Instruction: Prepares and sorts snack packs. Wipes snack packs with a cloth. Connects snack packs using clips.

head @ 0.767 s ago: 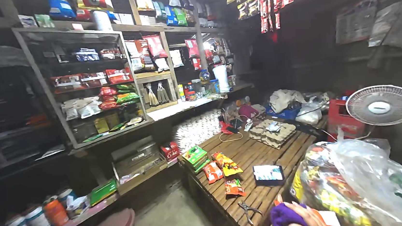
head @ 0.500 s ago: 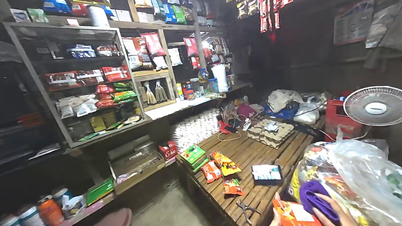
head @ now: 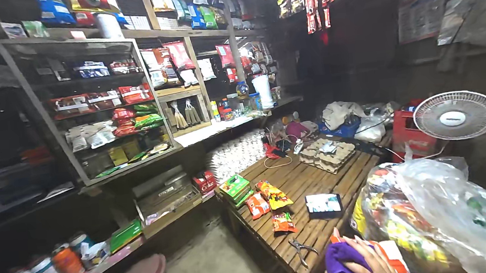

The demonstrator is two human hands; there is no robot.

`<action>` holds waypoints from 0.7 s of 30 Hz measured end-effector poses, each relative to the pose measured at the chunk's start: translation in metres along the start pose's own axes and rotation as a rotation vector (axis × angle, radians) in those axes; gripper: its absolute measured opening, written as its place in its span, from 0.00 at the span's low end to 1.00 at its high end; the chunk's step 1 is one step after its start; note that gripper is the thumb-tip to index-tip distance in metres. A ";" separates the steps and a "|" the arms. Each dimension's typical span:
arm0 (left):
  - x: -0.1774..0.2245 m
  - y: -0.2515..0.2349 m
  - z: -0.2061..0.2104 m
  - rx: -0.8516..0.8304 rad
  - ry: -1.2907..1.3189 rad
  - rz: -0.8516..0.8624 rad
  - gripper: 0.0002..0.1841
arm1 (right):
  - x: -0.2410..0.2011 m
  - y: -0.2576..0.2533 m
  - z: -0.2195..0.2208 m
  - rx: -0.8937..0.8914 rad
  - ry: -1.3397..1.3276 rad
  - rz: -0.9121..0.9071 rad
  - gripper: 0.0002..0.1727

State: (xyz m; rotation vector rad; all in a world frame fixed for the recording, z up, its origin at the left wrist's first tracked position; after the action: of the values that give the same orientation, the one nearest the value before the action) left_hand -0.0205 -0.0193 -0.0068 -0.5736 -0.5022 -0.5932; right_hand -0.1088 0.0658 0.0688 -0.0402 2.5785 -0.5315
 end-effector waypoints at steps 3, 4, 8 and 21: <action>0.003 0.001 0.017 0.014 0.036 -0.064 0.28 | 0.024 0.000 -0.005 0.175 -0.012 -0.105 0.26; 0.004 0.000 0.022 -0.024 0.048 -0.062 0.29 | 0.031 0.000 -0.008 0.225 -0.026 -0.091 0.27; 0.007 -0.003 0.026 -0.144 0.062 0.011 0.30 | 0.068 0.005 -0.021 0.339 -0.097 0.169 0.36; 0.018 -0.012 0.018 -0.130 0.293 0.027 0.31 | 0.107 0.015 -0.039 0.173 -1.096 0.959 0.21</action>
State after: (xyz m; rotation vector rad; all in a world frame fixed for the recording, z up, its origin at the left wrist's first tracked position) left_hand -0.0201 -0.0230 0.0210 -0.6039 -0.1802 -0.6746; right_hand -0.2203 0.0807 0.0436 0.7134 1.2458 -0.2241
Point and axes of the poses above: each hand's wrist, its own y-axis away from the middle knuckle, its own z-axis out of the palm, x = y × z, the point moved 4 cm from there along -y, towards the middle knuckle, and after that the axes turned 12 degrees about z, right-handed, at the moved point
